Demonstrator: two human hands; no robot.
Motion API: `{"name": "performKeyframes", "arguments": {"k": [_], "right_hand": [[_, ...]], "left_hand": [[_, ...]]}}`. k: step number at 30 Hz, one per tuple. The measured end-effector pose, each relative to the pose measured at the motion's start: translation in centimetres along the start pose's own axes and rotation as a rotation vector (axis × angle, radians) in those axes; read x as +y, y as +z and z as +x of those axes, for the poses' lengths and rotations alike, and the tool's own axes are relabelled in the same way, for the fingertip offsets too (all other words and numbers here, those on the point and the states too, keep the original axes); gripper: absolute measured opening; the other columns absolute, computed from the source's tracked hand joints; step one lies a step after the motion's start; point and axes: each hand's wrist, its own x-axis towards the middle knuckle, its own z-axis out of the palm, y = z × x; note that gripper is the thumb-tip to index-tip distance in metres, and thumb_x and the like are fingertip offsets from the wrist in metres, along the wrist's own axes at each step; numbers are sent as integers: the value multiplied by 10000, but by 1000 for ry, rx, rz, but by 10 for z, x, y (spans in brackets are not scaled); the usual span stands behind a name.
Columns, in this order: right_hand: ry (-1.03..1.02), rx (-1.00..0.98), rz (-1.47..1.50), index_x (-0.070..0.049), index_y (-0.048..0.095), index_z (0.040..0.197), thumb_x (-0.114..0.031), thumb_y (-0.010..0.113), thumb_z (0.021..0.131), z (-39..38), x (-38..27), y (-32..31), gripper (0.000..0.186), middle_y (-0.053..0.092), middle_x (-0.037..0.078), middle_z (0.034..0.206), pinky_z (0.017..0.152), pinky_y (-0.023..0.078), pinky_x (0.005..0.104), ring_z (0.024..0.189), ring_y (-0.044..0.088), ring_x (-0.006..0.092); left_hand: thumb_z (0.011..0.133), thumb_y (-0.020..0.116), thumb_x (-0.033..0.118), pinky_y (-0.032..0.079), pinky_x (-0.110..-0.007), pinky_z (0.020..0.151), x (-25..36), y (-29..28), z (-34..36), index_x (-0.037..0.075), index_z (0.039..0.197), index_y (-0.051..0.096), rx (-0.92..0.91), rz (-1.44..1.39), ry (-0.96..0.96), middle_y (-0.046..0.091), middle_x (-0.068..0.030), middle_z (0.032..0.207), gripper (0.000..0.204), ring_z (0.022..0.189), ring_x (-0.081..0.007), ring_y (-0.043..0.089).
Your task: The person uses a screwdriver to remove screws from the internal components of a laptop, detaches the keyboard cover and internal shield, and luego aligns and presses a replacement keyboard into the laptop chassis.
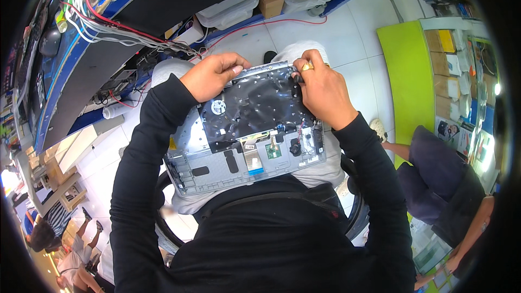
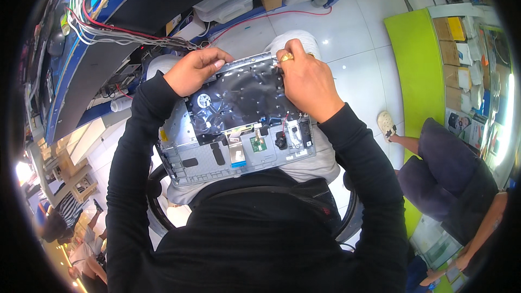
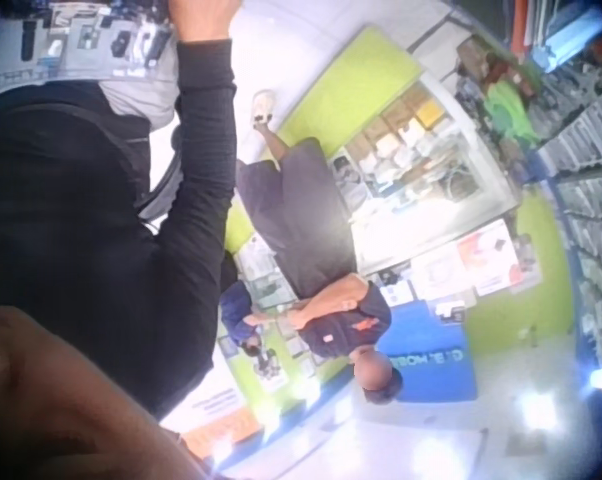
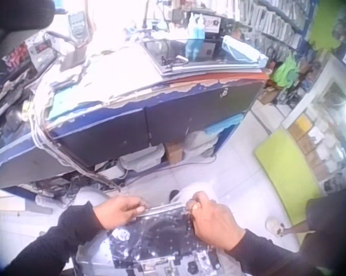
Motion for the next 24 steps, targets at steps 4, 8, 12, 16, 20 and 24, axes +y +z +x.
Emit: {"name": "performKeyframes", "arguments": {"k": [4,8,12,16,20,24], "right_hand": [[-11,-11,-27,-45,658,1100,-4,617,873,5,7,0,234,606,108,1103,685,568,465,835,712,346],[4,-42,-50,-55,654,1105,2,616,865,-3,1,-5,250,604,105,1092,691,567,464,837,706,346],[39,-63,-86,-69,651,1092,11,633,839,-4,0,-6,266,594,117,1106,704,571,459,848,704,345],[79,-102,-14,-77,649,1102,14,650,818,2,11,-7,299,587,127,1136,715,573,464,869,706,350],[61,-131,46,-75,645,1116,32,640,806,6,17,-8,328,581,138,1150,743,571,481,885,702,372],[93,-99,42,-65,660,1152,53,624,798,-1,14,-8,375,589,138,1172,758,570,488,879,702,385]], "left_hand": [[1093,531,68,535,-298,975,2,5,-2,-36,1260,659,23,-72,-9,730,-86,1133,235,1051,-140,681],[1087,536,46,529,-281,964,4,4,-2,-35,1255,660,27,-48,-29,716,-61,1132,224,1052,-114,664],[1084,540,44,530,-282,963,3,4,-3,-33,1248,663,30,-46,-38,718,-62,1124,219,1049,-115,664],[1077,540,40,539,-312,980,2,5,-1,-39,1214,677,42,-50,-16,746,-119,1127,209,1064,-165,701],[1082,533,40,537,-304,980,2,5,0,-37,1222,667,14,-74,-21,744,-116,1130,209,1067,-161,697],[1085,530,42,535,-299,982,-1,3,1,-37,1227,660,2,-97,-45,742,-109,1131,208,1070,-155,692]]}}
